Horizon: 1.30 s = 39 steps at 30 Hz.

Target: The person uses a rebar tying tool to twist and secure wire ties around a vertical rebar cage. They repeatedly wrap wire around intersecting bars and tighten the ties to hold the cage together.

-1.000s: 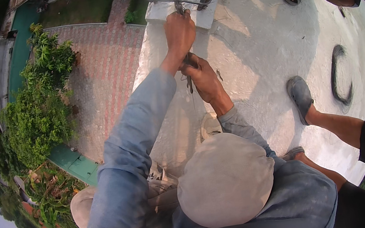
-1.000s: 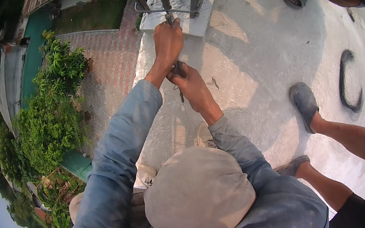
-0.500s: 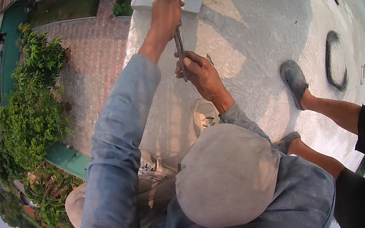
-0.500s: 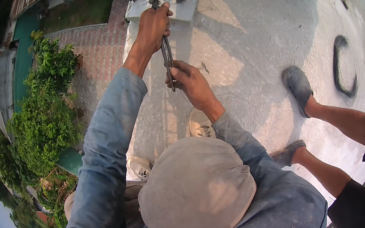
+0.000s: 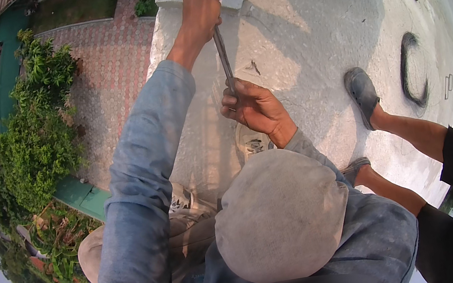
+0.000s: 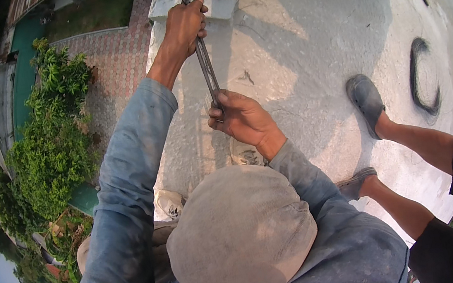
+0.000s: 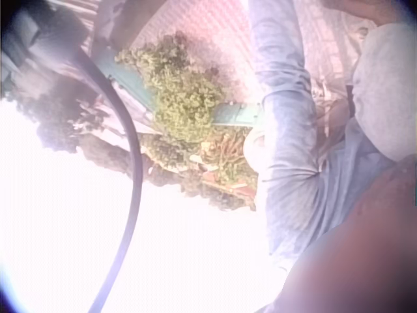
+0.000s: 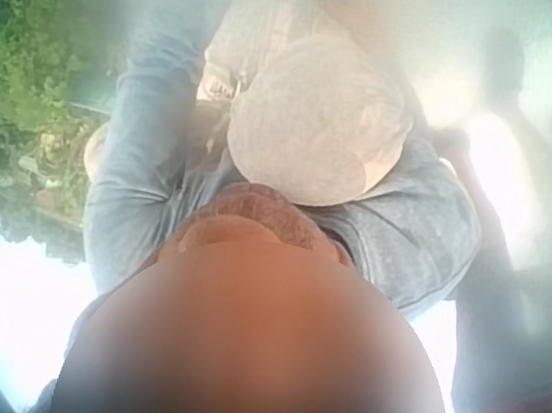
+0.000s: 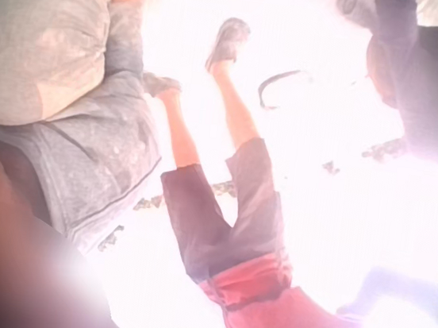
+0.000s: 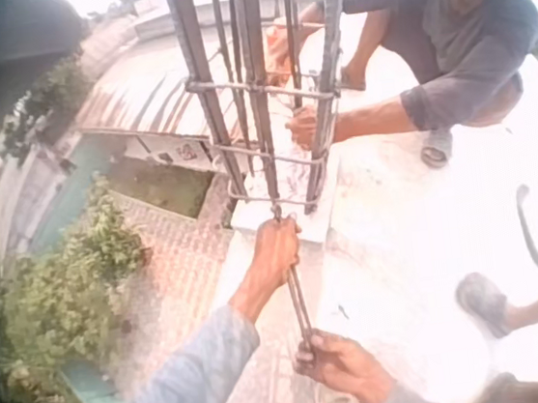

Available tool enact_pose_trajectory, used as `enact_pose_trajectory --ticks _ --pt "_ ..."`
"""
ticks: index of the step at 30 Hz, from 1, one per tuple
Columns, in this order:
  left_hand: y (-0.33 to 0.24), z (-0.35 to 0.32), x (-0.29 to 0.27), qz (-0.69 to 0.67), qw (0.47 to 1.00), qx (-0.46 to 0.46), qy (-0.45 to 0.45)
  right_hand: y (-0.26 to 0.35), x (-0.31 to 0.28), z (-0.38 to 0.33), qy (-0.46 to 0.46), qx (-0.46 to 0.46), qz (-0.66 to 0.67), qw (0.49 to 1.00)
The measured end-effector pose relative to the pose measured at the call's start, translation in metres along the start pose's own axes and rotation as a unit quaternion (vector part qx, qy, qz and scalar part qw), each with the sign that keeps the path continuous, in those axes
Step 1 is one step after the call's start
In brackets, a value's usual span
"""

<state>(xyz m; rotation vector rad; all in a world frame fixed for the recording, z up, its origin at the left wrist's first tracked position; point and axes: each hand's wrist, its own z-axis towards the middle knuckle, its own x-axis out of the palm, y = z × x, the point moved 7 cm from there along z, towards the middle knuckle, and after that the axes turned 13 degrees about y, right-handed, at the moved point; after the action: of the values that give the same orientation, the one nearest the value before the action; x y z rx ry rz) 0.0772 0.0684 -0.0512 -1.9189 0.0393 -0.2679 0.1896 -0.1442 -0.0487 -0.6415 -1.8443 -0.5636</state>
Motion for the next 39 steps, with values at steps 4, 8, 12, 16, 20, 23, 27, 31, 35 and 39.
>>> enact_pose_trajectory --ticks 4,8,12,16,20,23,27,31,35,39 --pt "0.002 0.004 -0.003 0.078 0.996 0.027 -0.021 0.005 0.000 -0.005 -0.023 0.007 -0.023 0.999" --pt "-0.008 0.006 -0.009 0.295 0.949 0.090 -0.068 0.025 -0.001 -0.018 -0.122 -0.004 -0.196 0.973" --pt "-0.017 0.004 -0.006 0.453 0.876 0.118 -0.119 0.061 0.013 -0.024 -0.231 0.006 -0.526 0.818" --pt "-0.022 0.001 0.002 0.478 0.860 0.130 -0.123 0.076 0.056 0.002 -0.243 -0.169 -0.746 0.597" --pt "-0.017 -0.004 -0.007 0.316 0.931 0.066 -0.173 0.044 0.051 0.041 -0.205 -0.118 -0.718 0.655" --pt "-0.026 -0.010 -0.001 0.376 0.906 0.072 -0.178 0.040 0.047 0.046 -0.237 -0.142 -0.716 0.642" --pt "-0.032 -0.017 0.002 0.320 0.928 0.052 -0.185 0.045 0.036 0.045 -0.246 -0.091 -0.747 0.611" --pt "-0.026 -0.025 -0.002 0.195 0.971 -0.026 -0.134 0.050 0.017 0.042 -0.180 -0.084 -0.622 0.757" --pt "-0.010 -0.034 0.005 -0.154 0.983 -0.101 0.022 0.020 0.006 0.051 0.021 -0.055 -0.218 0.974" --pt "-0.009 -0.039 0.017 -0.319 0.936 -0.114 0.100 -0.008 0.023 0.066 0.220 0.018 0.124 0.967"
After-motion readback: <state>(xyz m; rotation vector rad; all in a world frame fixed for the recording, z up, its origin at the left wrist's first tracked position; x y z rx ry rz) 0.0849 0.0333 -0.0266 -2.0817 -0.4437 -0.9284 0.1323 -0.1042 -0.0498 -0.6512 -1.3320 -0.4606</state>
